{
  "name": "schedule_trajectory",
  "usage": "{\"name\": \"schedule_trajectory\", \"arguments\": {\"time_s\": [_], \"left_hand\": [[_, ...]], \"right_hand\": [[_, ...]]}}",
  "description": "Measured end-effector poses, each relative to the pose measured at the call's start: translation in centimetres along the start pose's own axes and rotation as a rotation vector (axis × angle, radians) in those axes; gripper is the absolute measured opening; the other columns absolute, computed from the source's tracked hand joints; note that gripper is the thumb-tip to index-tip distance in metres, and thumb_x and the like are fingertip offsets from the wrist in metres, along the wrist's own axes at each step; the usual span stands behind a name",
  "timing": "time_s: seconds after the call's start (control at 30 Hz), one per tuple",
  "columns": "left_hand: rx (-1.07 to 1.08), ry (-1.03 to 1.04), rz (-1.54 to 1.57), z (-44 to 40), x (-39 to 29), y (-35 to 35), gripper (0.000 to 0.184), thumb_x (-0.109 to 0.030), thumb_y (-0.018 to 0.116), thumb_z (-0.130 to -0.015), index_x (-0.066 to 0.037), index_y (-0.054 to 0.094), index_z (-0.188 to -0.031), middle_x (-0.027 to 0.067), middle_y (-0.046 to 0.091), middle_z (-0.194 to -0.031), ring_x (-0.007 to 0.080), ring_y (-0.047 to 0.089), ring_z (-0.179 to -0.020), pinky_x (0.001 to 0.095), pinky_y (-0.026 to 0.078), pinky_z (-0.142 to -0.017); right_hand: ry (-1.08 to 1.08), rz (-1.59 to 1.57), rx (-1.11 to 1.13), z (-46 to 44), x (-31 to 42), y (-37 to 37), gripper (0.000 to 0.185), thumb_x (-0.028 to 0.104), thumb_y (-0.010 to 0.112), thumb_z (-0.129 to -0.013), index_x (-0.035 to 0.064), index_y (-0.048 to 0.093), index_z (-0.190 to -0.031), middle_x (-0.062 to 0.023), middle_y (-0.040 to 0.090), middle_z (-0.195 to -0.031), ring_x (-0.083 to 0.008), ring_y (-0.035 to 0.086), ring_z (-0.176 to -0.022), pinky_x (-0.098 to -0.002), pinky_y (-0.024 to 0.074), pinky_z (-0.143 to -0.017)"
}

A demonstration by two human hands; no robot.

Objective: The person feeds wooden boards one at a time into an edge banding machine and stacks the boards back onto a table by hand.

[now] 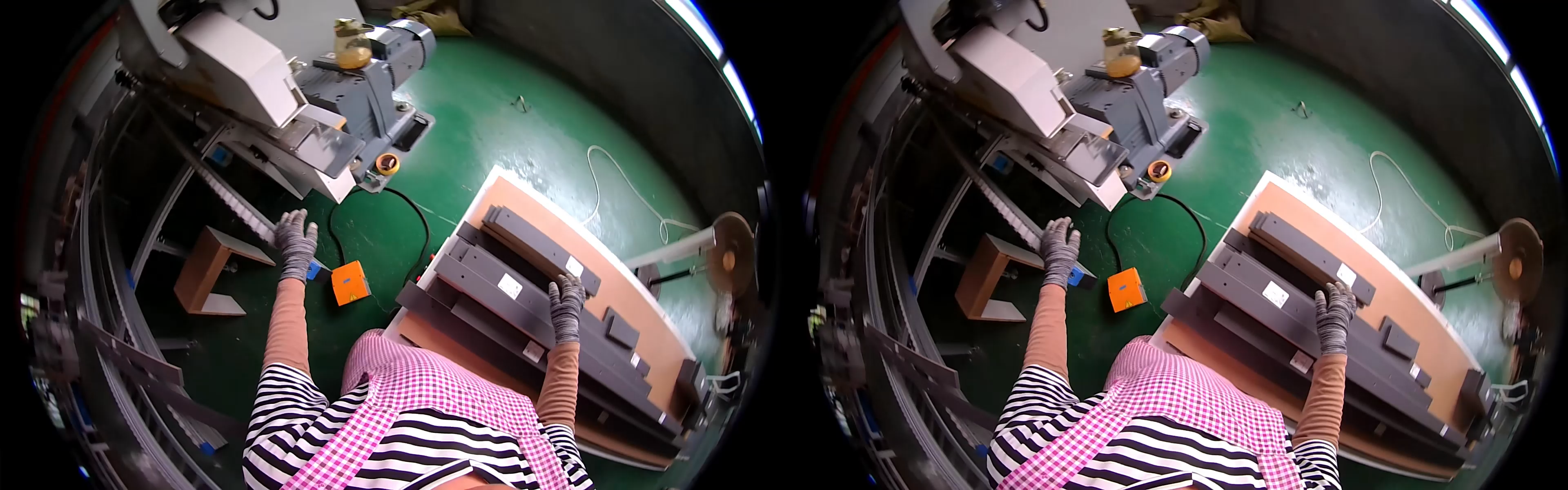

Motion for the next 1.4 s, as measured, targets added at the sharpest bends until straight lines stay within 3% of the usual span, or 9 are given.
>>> {"name": "schedule_trajectory", "arguments": {"time_s": [0.07,0.1,0.27,0.53,0.9,1.23,1.4], "left_hand": [[0.268,-0.085,-0.149,0.2,-1.9,-0.7,0.042,-0.041,0.06,-0.085,-0.012,0.066,-0.114,0.0121,0.064,-0.117,0.0279,0.054,-0.118,0.0455,0.028,-0.11],[0.287,-0.105,-0.056,0.0,-2.3,-0.8,0.039,-0.04,0.062,-0.084,-0.013,0.067,-0.112,0.0104,0.066,-0.114,0.026,0.056,-0.115,0.043,0.031,-0.109],[0.171,-0.201,0.072,-0.5,-2.5,-2.0,0.035,-0.036,0.065,-0.083,-0.011,0.07,-0.107,0.0122,0.069,-0.108,0.0281,0.062,-0.104,0.0387,0.045,-0.097],[0.245,-0.172,0.072,-0.4,-2.8,-2.2,0.029,-0.034,0.066,-0.082,-0.01,0.071,-0.097,0.0115,0.07,-0.097,0.0307,0.065,-0.092,0.0412,0.051,-0.083],[0.374,-0.201,0.082,-0.6,-3.1,-2.5,0.032,-0.036,0.062,-0.084,-0.01,0.071,-0.099,0.0113,0.07,-0.097,0.029,0.065,-0.094,0.0418,0.05,-0.085],[0.343,-0.215,0.09,-0.7,-3.1,-2.6,0.032,-0.036,0.063,-0.084,-0.011,0.072,-0.101,0.0115,0.07,-0.099,0.0292,0.066,-0.094,0.0414,0.049,-0.087],[0.357,-0.209,0.086,-0.7,-3.1,-2.6,0.033,-0.037,0.062,-0.085,-0.01,0.072,-0.102,0.0108,0.07,-0.1,0.0285,0.065,-0.096,0.0407,0.049,-0.088]], "right_hand": [[-0.06,-0.038,-0.005,-1.9,2.6,-0.2,0.035,0.03,0.066,-0.087,0.0053,0.065,-0.113,-0.0184,0.061,-0.121,-0.0381,0.049,-0.122,-0.0485,0.0319,-0.108],[-0.081,-0.068,0.013,-2.8,3.8,-0.1,0.035,0.029,0.066,-0.087,0.005,0.065,-0.112,-0.0188,0.061,-0.12,-0.0384,0.049,-0.122,-0.0482,0.0321,-0.108],[-0.289,-0.181,0.029,-6.8,10.5,0.9,0.031,0.023,0.069,-0.085,0.0049,0.065,-0.11,-0.0208,0.061,-0.118,-0.0391,0.05,-0.12,-0.0479,0.0367,-0.104],[-0.489,-0.259,0.154,-10.2,20.8,2.7,0.038,0.027,0.069,-0.083,0.0064,0.063,-0.115,-0.0185,0.059,-0.123,-0.0395,0.046,-0.125,-0.0489,0.0328,-0.108],[-0.614,-0.234,0.281,-11.8,28.2,4.2,0.045,0.033,0.065,-0.086,0.0088,0.058,-0.124,-0.0182,0.053,-0.133,-0.0388,0.04,-0.131,-0.0509,0.03,-0.109],[-0.689,-0.251,0.304,-12.2,30.6,5.9,0.054,0.034,0.064,-0.087,0.006,0.05,-0.132,-0.0205,0.05,-0.135,-0.04,0.04,-0.13,-0.0483,0.0304,-0.109],[-0.687,-0.299,0.3,-13.2,32.2,6.3,0.067,0.034,0.066,-0.086,0.0041,0.041,-0.139,-0.0235,0.047,-0.137,-0.0412,0.041,-0.13,-0.0482,0.0321,-0.109]]}}
Point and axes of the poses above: each hand's wrist, its own z-axis away from the middle knuckle, its own y-axis out of the palm, x = y × z, the point moved 3 cm from there along -z, towards the middle knuckle
